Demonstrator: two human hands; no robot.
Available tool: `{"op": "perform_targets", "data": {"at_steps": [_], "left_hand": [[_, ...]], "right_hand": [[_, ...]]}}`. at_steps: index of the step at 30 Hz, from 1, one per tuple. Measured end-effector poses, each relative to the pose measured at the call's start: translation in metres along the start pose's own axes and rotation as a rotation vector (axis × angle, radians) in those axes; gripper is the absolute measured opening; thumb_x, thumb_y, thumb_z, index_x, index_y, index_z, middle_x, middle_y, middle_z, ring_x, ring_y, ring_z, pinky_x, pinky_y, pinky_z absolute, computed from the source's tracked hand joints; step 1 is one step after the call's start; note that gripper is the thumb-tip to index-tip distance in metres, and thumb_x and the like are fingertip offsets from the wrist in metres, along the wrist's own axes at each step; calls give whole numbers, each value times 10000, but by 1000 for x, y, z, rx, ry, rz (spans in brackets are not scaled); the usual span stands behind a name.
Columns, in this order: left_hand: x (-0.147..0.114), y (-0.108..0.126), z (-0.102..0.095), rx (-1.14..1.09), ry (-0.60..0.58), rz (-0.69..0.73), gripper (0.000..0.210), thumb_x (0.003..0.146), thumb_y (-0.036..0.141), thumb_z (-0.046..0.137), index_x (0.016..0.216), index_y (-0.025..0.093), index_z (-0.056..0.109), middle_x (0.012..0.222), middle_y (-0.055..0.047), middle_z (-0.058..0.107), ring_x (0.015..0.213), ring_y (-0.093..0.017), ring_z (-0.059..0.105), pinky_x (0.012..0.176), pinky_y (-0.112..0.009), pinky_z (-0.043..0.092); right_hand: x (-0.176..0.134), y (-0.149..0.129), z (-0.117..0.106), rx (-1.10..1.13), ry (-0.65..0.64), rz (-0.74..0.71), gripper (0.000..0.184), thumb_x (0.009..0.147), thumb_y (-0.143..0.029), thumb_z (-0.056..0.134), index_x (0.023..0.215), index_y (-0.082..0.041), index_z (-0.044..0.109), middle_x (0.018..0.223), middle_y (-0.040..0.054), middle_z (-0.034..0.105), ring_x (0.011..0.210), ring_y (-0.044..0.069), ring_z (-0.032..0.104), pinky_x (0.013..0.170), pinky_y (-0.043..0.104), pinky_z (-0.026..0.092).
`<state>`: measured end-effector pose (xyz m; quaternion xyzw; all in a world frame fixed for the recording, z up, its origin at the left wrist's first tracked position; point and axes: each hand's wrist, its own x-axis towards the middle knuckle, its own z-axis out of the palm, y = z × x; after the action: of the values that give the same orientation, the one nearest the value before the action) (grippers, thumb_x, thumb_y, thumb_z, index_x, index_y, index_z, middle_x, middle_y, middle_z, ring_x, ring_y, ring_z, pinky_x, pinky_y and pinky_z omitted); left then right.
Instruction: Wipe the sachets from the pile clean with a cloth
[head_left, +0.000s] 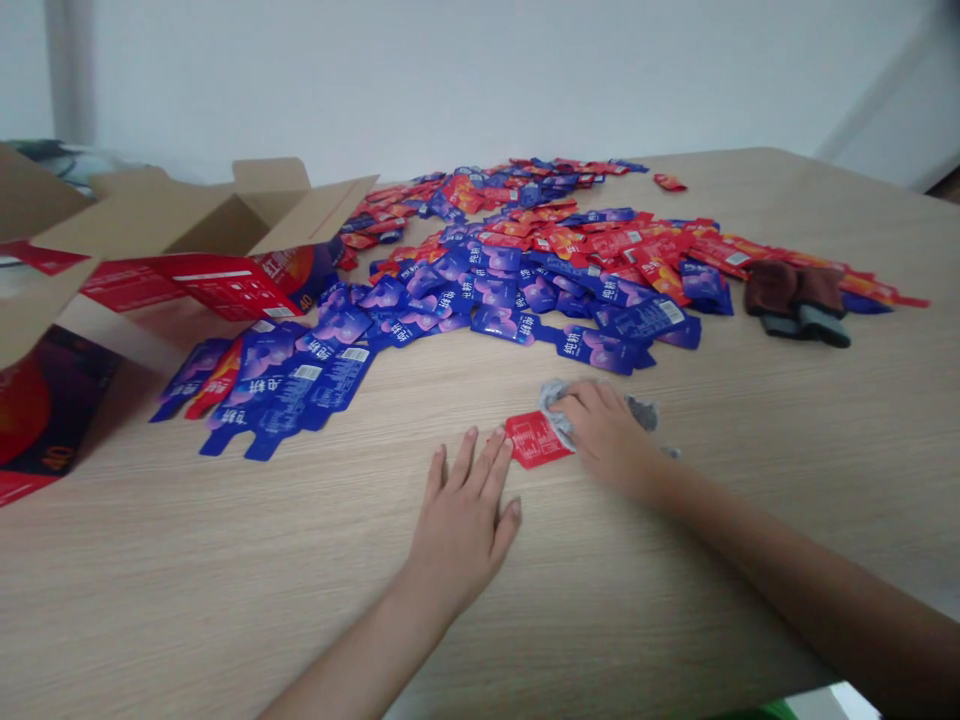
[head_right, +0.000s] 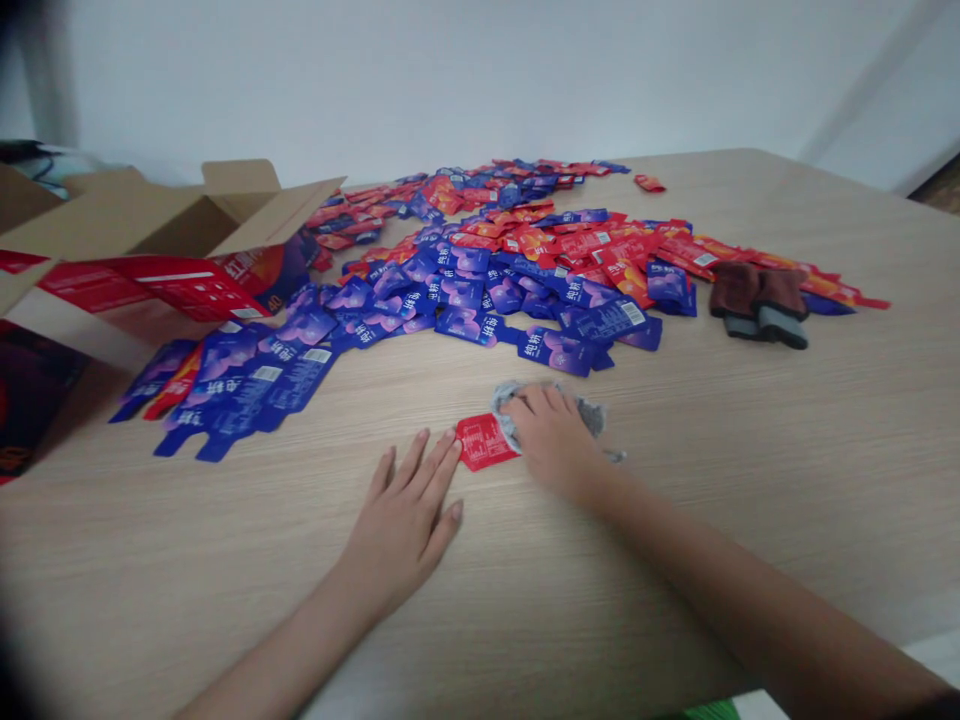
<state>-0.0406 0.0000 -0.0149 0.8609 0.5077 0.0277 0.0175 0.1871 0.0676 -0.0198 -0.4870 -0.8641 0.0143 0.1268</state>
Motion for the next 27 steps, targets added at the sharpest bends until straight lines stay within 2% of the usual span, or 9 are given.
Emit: {"op": "perform_targets", "data": {"at_steps": [4, 7, 9, 12, 15, 18, 22, 27], "left_hand": [[1, 0, 0, 0, -1, -4, 583, 951, 315, 390, 1506, 178, 274, 1580, -22, 239, 1448, -321, 220, 1117, -598, 256], [1, -1, 1, 3, 2, 3, 585, 956, 324, 386, 1510, 178, 264, 1583, -21, 226, 1448, -324, 218, 1115, -603, 258], [1, -1, 1, 10, 4, 8, 587, 957, 330, 387, 1510, 176, 264, 1583, -24, 226, 1446, -329, 222, 1111, -607, 261], [1, -1, 1, 25, 12, 6, 582, 953, 313, 388, 1506, 170, 277, 1576, -32, 251, 1441, -334, 233, 1105, -608, 270], [1, 0, 1, 34, 26, 7, 553, 949, 334, 398, 1473, 160, 357, 1546, -53, 338, 1436, -336, 247, 1110, -598, 270], [1, 1, 2, 36, 46, 3, 547, 946, 350, 405, 1461, 166, 382, 1527, -55, 379, 1436, -325, 254, 1119, -581, 267], [0, 1, 2, 47, 53, 9, 597, 938, 307, 404, 1506, 170, 283, 1569, -35, 286, 1440, -328, 243, 1106, -584, 284], [0, 1, 4, 31, 58, -4, 597, 943, 324, 388, 1512, 187, 270, 1577, -7, 251, 1443, -318, 236, 1115, -580, 274]], "right_hand": [[-12, 32, -3, 56, -36, 77, 316, 866, -108, 404, 1138, -171, 551, 1149, 141, 530, 992, 281, 465, 857, 425, 370], [-6, 40, -13, 141, -75, 91, 254, 898, -147, 394, 1096, -199, 544, 1135, 114, 549, 1005, 271, 480, 875, 438, 374], [5, 32, -19, 209, -41, 76, 238, 899, -153, 399, 1091, -200, 533, 1128, 105, 561, 1033, 265, 482, 898, 440, 370], [25, 0, -19, 276, 27, -23, 294, 874, -120, 418, 1145, -173, 517, 1146, 112, 560, 1068, 254, 472, 906, 404, 373], [39, -34, -9, 176, 14, -121, 308, 880, -137, 435, 1169, -167, 537, 1124, 115, 564, 1013, 263, 472, 864, 398, 368], [39, -43, 0, 37, 0, -155, 277, 902, -172, 429, 1145, -157, 560, 1093, 125, 576, 974, 278, 463, 844, 413, 345], [24, -16, 4, 10, 1, -71, 327, 874, -125, 417, 1172, -153, 550, 1121, 134, 572, 988, 282, 460, 840, 407, 334], [1, 26, 4, 51, 8, 66, 342, 857, -133, 421, 1182, -155, 526, 1190, 143, 545, 1047, 297, 455, 892, 430, 347]]}}
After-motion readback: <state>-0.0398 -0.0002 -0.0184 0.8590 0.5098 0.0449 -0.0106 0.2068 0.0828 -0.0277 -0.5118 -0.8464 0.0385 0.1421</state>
